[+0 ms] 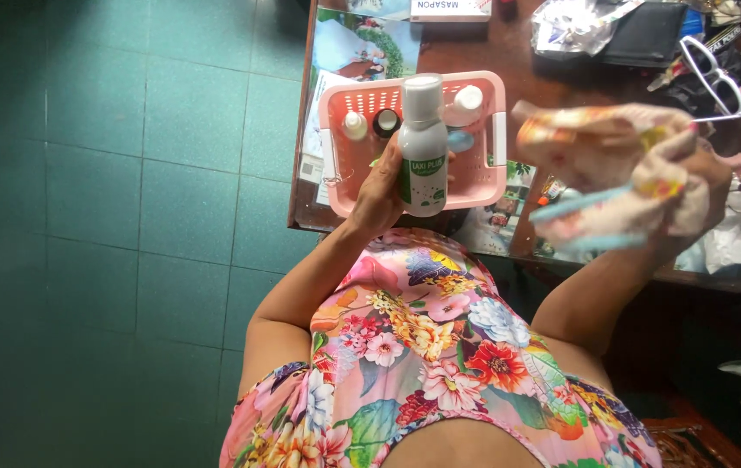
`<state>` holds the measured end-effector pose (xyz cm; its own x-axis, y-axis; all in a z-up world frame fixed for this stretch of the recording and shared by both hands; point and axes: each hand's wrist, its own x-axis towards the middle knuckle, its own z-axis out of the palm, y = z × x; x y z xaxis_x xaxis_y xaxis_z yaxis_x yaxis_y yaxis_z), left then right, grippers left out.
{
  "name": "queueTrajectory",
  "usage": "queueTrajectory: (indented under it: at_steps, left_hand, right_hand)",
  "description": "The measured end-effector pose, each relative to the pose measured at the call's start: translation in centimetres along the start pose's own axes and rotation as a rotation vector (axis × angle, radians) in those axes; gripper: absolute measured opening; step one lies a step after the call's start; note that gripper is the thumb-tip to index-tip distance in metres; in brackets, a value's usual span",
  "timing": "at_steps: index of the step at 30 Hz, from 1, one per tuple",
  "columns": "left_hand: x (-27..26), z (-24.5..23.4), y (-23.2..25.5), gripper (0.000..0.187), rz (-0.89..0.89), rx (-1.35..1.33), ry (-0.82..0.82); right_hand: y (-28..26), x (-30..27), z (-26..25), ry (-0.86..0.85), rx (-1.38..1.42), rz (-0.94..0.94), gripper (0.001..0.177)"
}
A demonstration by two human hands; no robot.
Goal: The person wipes several small bottles and containers with a cloth and places them into a pink plastic basket on a cluttered table. The person also wipes a white plastic basket and places it on the table.
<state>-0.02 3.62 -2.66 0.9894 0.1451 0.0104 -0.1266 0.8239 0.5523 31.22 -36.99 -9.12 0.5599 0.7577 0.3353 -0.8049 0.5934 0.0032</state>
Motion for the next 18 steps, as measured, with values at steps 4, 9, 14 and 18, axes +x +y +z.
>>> queueTrajectory:
  at_steps: [4, 9, 14, 18]
  left_hand:
    - [-0.1, 1.0, 0.3, 0.052, 0.015, -0.013, -0.038]
    - [0.3, 1.9, -0.5, 0.059, -0.038, 0.072, -0.008]
    - [-0.2, 6.0, 0.1, 0.086, 0.229, 0.368, -0.074]
    - [-1.0, 5.7, 0.0, 0.08, 0.298, 0.655, -0.079]
  right_hand:
    - [10.8, 13.8, 12.7, 0.539, -0.496, 0.354, 0.041]
    - [23.2, 11.9, -2.4, 0.221, -0.935, 0.368, 0.045]
    - [31.5, 8.2, 7.3, 0.173, -1.88, -0.247, 0.094]
    - [32.5, 10.1, 9.3, 0.209, -2.001, -0.261, 0.095]
